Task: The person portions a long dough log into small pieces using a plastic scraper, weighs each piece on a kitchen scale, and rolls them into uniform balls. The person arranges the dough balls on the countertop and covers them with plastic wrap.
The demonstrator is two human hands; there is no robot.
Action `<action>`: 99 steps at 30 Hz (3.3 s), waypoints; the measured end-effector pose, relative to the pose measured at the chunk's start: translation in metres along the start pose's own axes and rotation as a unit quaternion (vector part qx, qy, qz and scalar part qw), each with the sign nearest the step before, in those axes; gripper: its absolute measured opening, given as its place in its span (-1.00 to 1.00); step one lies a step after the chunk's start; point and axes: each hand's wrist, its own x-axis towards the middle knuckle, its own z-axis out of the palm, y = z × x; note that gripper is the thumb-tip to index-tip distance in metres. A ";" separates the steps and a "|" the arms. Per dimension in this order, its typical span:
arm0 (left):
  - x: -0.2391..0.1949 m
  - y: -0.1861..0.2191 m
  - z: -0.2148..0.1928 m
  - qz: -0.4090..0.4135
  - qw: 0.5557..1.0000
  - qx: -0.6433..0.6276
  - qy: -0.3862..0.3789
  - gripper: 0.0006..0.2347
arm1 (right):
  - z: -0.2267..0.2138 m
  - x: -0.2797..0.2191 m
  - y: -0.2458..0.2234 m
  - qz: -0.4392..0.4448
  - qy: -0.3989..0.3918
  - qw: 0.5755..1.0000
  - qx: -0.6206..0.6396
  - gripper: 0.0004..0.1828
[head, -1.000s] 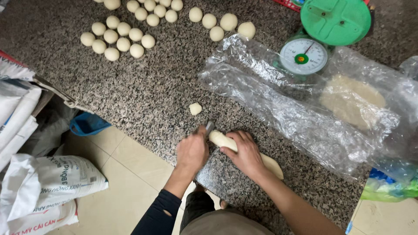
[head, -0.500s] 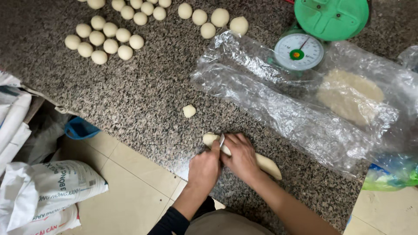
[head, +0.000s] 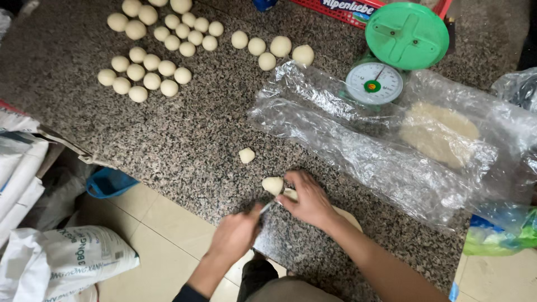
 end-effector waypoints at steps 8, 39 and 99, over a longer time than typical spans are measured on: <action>0.021 -0.001 -0.048 -0.049 0.990 -0.057 0.121 -0.67 | -0.021 0.034 -0.019 -0.088 0.025 0.995 0.042 -0.59; 0.140 0.102 -0.079 0.125 0.950 -0.237 0.158 -0.67 | -0.302 0.049 0.128 0.073 0.419 0.899 -0.110 -0.31; 0.022 -0.014 -0.004 -0.227 0.968 -0.070 0.084 -0.48 | -0.089 0.099 -0.200 -0.215 0.236 0.931 0.179 -0.49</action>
